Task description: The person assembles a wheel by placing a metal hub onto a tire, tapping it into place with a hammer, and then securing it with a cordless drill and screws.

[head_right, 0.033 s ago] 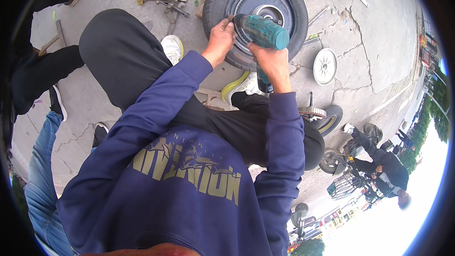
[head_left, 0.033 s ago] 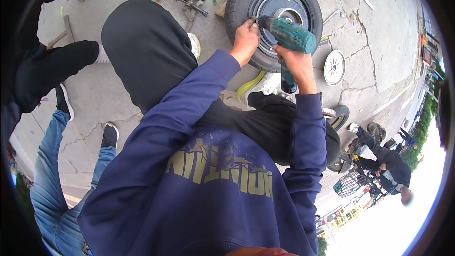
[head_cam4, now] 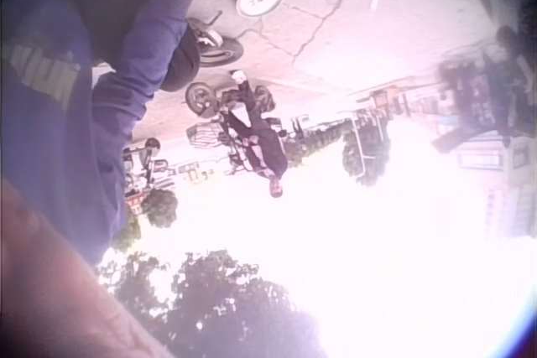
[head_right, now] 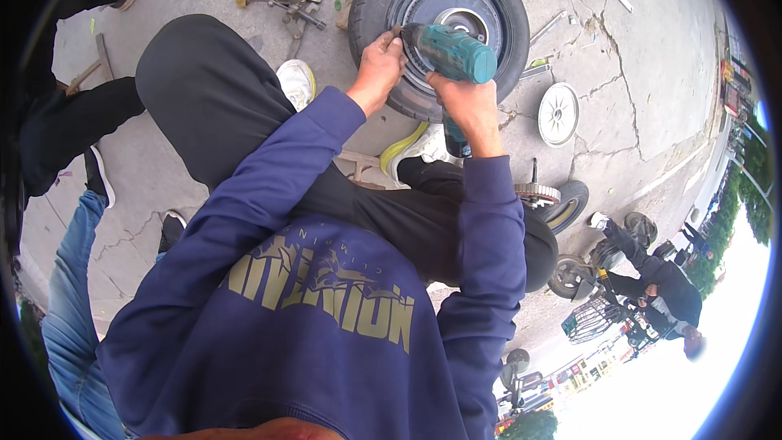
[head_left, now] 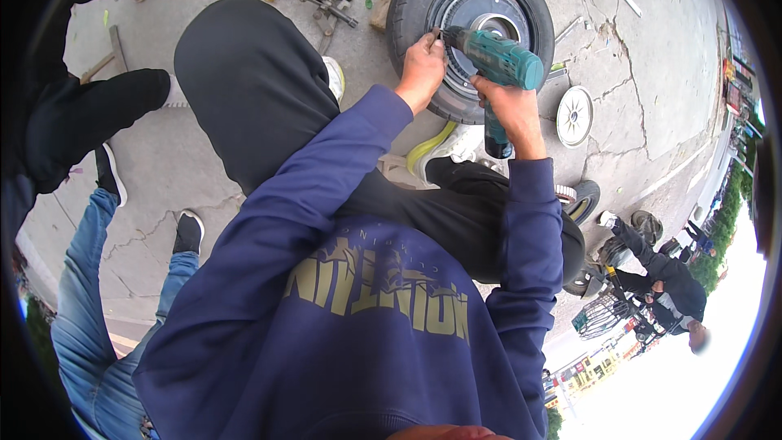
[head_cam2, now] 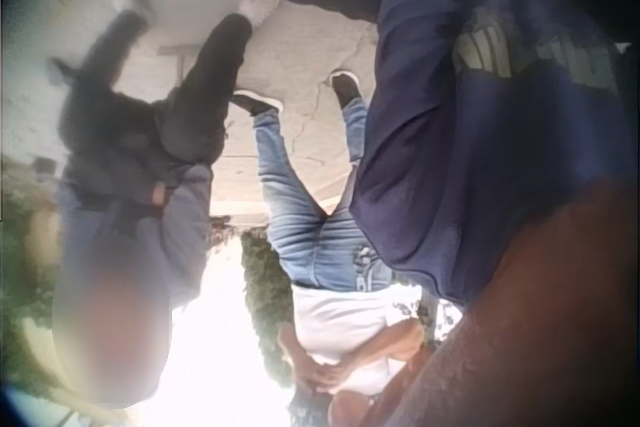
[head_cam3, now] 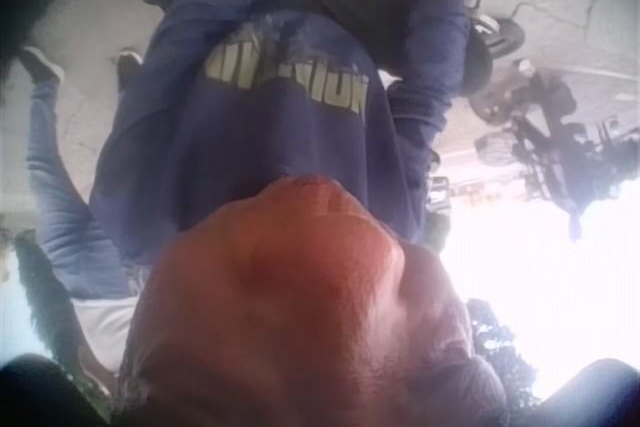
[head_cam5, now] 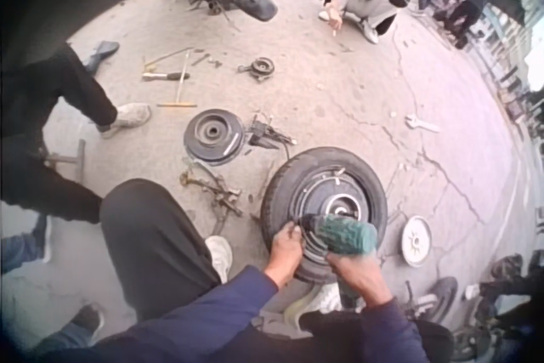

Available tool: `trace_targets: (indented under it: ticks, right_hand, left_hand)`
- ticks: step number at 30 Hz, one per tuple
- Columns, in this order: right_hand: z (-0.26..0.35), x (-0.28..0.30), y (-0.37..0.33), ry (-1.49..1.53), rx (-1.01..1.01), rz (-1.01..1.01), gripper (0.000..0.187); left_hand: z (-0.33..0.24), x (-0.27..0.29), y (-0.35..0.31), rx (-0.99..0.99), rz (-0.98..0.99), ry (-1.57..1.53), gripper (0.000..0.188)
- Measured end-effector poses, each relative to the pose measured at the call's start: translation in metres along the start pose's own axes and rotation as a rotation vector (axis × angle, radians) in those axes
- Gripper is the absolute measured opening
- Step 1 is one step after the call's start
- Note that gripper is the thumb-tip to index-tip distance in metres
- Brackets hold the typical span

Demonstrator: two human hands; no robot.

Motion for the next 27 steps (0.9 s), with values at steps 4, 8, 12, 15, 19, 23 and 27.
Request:
trace_targets:
  ticks: [4,8,12,15,19,23,27]
  right_hand:
    - [0.014,0.016,0.019,-0.284,0.391,-0.088,0.023]
    - [0.041,0.019,0.038,-0.330,0.087,0.167,0.024]
    - [0.042,0.022,0.043,-0.422,0.282,0.129,0.021]
    - [0.018,0.014,0.042,-0.403,0.314,0.095,0.020]
    - [0.022,0.007,0.019,-0.555,0.270,0.066,0.039]
    - [0.073,0.009,0.022,-0.791,0.250,0.066,0.040]
    - [0.046,0.015,0.046,-0.711,0.255,0.113,0.036]
  left_hand:
    - [0.007,0.005,0.012,-0.234,-0.026,0.166,0.039]
    - [-0.015,0.020,0.006,-0.499,-0.184,0.388,0.033]
    - [-0.041,0.039,0.009,-0.565,-0.340,0.426,0.032]
    - [-0.053,0.050,0.009,-0.534,-0.387,0.402,0.031]
    - [-0.054,0.076,0.013,-0.514,-0.553,0.545,0.034]
    - [-0.040,0.090,0.026,-0.369,-0.551,0.705,0.034]
    - [-0.031,0.085,0.027,-0.389,-0.547,0.667,0.030]
Point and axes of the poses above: each hand's wrist, its own y-axis towards the middle knuckle, its own x-axis out of the back of the hand, z = x × y, the point moved 7 cm from there along y, towards the middle knuckle, and after that the axes turned 10 degrees about -y, right-handed, at the moved point
